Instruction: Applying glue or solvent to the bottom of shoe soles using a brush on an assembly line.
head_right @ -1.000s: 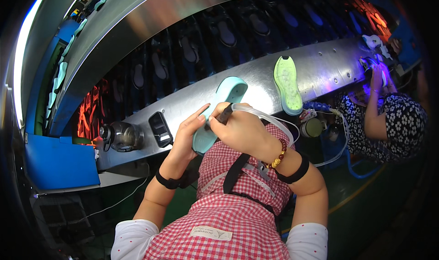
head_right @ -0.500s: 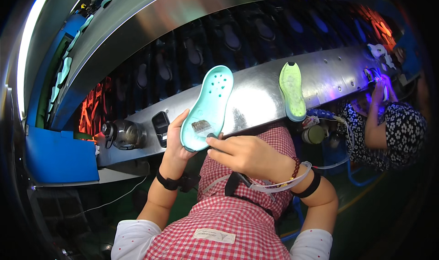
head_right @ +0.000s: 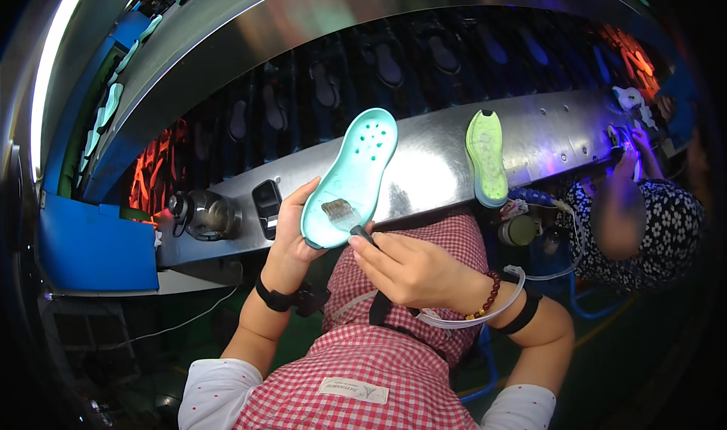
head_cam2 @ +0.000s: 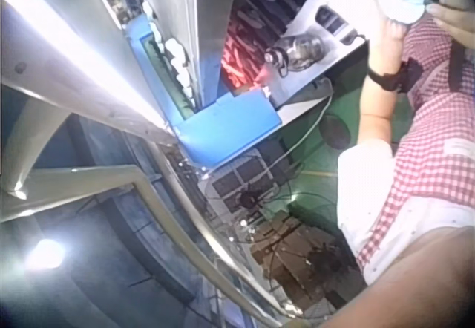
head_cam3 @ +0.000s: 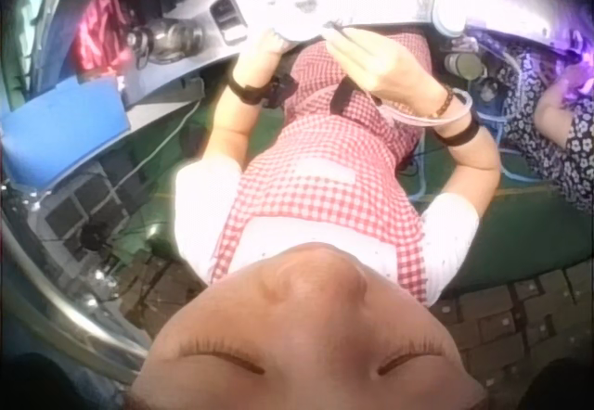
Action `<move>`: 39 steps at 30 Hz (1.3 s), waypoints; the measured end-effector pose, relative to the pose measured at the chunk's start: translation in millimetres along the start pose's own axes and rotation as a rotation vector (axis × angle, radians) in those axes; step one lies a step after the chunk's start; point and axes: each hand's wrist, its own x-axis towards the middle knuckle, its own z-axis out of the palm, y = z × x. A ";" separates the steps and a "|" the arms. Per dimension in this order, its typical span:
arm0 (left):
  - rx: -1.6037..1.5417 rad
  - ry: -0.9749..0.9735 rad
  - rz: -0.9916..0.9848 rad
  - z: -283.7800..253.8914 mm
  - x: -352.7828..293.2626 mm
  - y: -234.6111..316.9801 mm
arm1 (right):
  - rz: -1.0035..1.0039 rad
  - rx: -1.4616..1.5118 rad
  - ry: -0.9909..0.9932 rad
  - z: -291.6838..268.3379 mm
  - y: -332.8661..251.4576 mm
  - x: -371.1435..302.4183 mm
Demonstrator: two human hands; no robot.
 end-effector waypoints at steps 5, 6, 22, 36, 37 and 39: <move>-0.042 -0.006 -0.032 0.5 -1.1 -1.7 | -0.097 -0.108 -0.016 1.8 1.4 -4.3; -0.044 -0.006 -0.031 0.6 -1.4 -1.5 | -0.126 -0.119 -0.032 0.4 2.3 -4.5; -0.013 0.036 -0.056 8.0 -2.9 -0.6 | -0.219 -0.171 -0.095 -11.3 5.5 -4.9; 0.078 0.112 -0.035 4.0 -6.5 11.1 | -0.012 -0.155 -0.088 -21.6 26.4 -10.0; 0.078 0.112 -0.034 4.1 -6.3 10.5 | 0.017 -0.138 -0.062 -22.2 26.2 -9.1; 0.136 0.163 -0.007 4.0 -5.6 7.5 | 0.057 -0.069 -0.025 -22.8 26.9 -8.0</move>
